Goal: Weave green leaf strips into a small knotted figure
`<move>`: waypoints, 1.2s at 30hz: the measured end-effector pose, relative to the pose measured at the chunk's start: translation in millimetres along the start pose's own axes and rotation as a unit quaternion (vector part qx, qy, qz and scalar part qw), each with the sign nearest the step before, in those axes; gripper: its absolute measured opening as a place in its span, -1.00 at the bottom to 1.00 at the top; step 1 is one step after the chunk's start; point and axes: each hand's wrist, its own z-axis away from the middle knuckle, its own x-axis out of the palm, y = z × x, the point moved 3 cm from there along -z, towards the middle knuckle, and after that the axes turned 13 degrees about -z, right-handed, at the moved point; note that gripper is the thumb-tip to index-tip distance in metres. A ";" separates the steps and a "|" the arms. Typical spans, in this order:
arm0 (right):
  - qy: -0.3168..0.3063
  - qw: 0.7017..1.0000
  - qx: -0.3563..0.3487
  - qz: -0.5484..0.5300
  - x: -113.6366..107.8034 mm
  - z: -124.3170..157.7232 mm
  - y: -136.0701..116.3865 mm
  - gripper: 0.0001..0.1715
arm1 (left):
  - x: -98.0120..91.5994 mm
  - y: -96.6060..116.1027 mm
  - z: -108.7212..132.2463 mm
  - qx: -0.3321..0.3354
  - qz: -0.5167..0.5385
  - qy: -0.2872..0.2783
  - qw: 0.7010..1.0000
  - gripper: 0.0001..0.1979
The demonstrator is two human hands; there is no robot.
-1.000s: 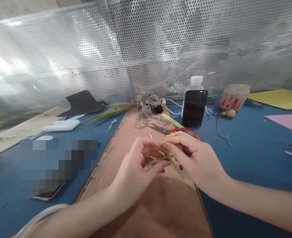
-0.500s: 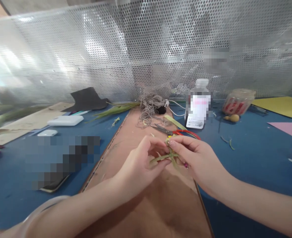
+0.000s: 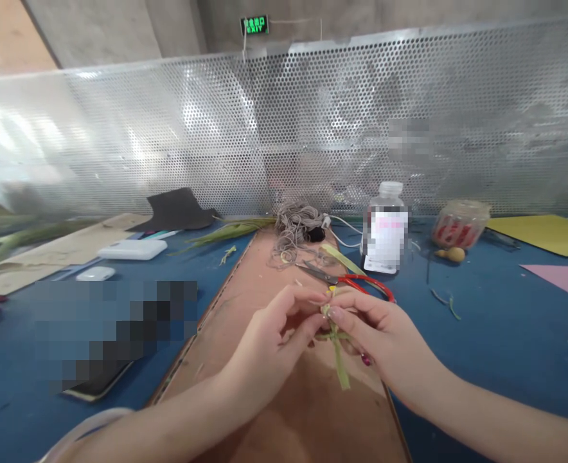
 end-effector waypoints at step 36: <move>-0.106 0.990 -0.045 0.085 4.0 10.4 -8.2 -0.77 | -11.1 1.5 -3.3 0.013 -0.090 -0.016 0.996 -0.84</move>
